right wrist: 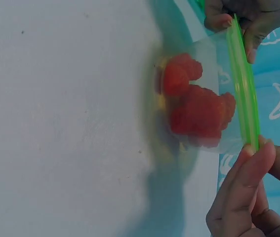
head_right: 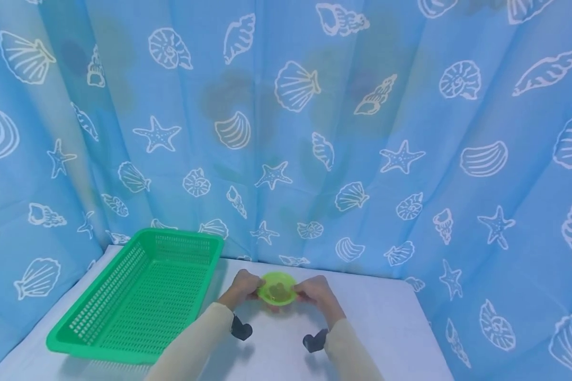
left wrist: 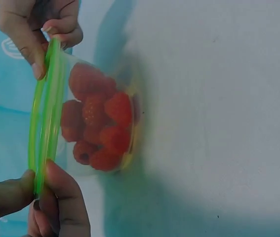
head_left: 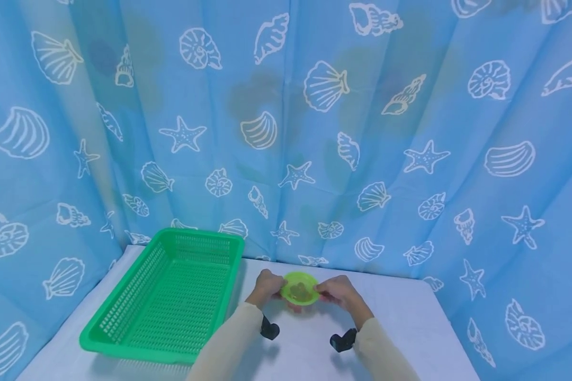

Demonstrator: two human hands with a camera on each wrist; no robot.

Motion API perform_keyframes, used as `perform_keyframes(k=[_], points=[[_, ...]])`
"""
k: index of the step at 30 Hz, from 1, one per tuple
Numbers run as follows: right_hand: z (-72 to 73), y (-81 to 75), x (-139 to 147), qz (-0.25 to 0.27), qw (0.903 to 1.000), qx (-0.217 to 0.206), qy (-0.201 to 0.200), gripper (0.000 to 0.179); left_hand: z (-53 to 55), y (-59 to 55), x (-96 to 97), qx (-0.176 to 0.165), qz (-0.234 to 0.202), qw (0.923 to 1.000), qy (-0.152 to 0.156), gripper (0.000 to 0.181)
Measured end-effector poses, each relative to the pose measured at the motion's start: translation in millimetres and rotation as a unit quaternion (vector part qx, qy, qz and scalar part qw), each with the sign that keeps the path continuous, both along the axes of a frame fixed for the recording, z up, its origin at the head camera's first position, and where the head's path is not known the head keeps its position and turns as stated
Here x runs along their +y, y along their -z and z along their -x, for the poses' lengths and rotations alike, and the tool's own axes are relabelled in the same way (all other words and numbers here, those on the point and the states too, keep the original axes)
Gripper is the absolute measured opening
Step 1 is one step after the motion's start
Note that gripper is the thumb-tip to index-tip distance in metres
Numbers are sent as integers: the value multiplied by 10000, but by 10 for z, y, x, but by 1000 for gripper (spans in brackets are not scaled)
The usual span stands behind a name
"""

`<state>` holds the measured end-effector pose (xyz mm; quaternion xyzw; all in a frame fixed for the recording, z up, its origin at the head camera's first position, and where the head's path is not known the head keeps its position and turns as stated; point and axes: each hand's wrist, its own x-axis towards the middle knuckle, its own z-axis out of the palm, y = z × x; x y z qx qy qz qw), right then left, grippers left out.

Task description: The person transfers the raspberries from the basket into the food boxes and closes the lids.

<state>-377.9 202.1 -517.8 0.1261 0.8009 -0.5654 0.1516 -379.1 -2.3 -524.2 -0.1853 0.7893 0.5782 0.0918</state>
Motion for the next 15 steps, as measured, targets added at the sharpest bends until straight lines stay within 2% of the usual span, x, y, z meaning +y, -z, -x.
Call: perform_keyframes(k=[4,8,11,15], points=[[2,-30,13,-31,9999,66,120,30,48,-24,-24,82,56,9998,142,33],[-19,-20,23,46,10000,59,-57,33,75,2,-88,135,67,9989,447,28],[-40,32,44,185,9994,73,-272,36,39,42,-129,121,-97,9985,533,24],[-66,83,64,394,9989,118,-229,38,-51,31,-127,218,-334,9980,499,23]])
